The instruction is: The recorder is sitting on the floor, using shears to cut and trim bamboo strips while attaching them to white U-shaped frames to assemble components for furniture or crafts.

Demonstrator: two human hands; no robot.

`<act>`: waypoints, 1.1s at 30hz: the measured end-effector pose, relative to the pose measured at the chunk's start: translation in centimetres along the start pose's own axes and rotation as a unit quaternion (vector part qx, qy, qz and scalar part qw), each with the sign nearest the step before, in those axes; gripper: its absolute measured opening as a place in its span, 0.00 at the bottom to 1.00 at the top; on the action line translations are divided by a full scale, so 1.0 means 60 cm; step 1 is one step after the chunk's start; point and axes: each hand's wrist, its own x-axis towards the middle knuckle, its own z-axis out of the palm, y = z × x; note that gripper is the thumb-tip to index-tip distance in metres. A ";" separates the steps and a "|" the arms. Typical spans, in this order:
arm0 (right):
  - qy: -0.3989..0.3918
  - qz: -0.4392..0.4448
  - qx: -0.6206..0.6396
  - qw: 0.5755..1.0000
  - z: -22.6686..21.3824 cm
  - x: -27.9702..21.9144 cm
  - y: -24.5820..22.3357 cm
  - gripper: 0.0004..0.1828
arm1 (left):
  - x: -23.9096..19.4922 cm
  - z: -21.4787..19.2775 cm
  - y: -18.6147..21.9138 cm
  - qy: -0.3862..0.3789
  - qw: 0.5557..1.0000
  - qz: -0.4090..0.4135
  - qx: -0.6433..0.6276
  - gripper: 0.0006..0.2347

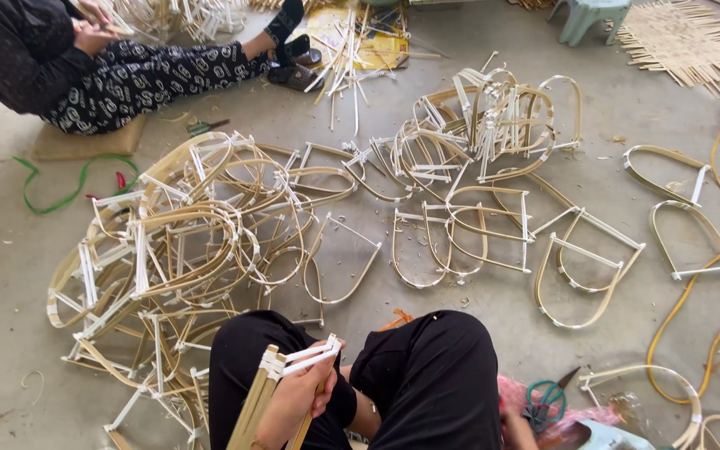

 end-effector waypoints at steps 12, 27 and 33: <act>-0.259 -0.014 -0.216 0.941 0.256 -0.453 -0.420 0.31 | -0.055 0.058 0.031 -0.193 0.975 0.052 0.100 0.13; -0.322 -0.091 -0.338 0.880 0.379 -0.572 -0.442 0.14 | -0.090 0.046 0.023 -0.172 0.925 0.160 0.299 0.13; -0.365 -0.069 -0.378 0.848 0.378 -0.564 -0.429 0.18 | -0.074 0.038 -0.001 -0.188 0.919 0.165 0.304 0.13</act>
